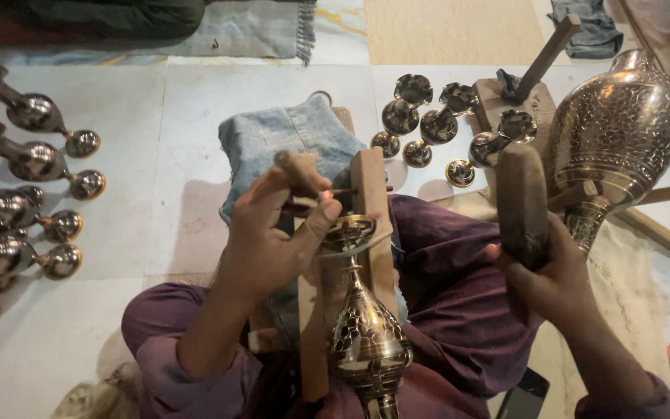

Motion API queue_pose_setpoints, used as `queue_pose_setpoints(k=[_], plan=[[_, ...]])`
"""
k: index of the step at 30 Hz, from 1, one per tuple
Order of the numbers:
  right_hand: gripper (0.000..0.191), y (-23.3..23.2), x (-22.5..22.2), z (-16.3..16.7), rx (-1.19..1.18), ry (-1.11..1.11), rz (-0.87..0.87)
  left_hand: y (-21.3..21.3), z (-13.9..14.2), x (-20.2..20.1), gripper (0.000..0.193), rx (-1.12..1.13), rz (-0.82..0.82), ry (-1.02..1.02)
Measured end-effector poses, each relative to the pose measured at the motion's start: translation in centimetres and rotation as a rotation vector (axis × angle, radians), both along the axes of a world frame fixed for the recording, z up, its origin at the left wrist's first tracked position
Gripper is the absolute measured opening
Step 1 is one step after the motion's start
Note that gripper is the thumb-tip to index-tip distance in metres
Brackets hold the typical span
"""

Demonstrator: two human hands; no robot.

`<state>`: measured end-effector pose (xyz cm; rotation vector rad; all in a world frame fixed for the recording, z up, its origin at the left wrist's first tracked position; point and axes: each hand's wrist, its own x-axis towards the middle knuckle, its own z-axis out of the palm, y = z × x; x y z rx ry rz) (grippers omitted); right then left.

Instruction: The person uses a hammer and a chisel to create decorative patterns on a metal object clamped between wooden blocks. They repeatedly strike the chisel to emboss the surface and rotate the object to work on different sections.

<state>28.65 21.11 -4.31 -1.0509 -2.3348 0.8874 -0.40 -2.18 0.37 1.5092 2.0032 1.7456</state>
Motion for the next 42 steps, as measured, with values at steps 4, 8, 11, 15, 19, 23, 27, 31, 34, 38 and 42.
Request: queue_pose_setpoints(k=[4,8,11,15,19,23,27,31,34,38,42], plan=[[0.049,1.1,-1.0,2.4,0.111,-0.065,0.099,0.1,-1.9,0.6,0.027,-0.005,-0.057,-0.065],[0.046,1.7,-2.6,6.2,0.414,-0.189,0.225,1.2,-2.2,0.2,0.038,0.012,-0.106,0.201],[0.048,2.0,-4.2,9.3,0.596,-0.346,0.3,1.8,-1.7,-0.4,0.035,-0.016,-0.138,0.336],[0.049,1.3,-6.1,12.4,0.892,-0.449,0.286,1.9,-1.2,-0.6,0.037,0.016,-0.193,0.405],[0.046,0.7,-7.3,14.5,0.762,-0.15,0.359,2.3,-1.1,-0.8,0.037,-0.017,-0.189,0.488],[0.053,0.8,-8.5,16.2,1.173,-0.402,0.407,2.0,-1.3,-0.6,0.035,0.011,-0.152,0.448],[0.058,0.3,-9.8,17.8,1.064,-0.428,0.489,1.0,-2.0,0.3,0.028,0.093,-0.079,0.39],[0.05,-0.9,-10.8,19.3,1.249,-0.486,0.579,0.9,-3.5,1.1,0.026,0.111,-0.006,0.32],[0.05,-1.6,-11.4,19.8,1.034,-0.299,0.578,0.8,-5.0,1.2,0.03,0.078,0.008,0.312],[0.05,-1.8,-11.7,20.3,1.3,-0.421,0.654,0.8,-7.1,1.5,0.037,0.175,-0.007,0.342],[0.059,-1.8,-11.4,20.4,1.253,-0.339,0.684,0.4,-7.8,1.5,0.046,0.108,0.034,0.449]])
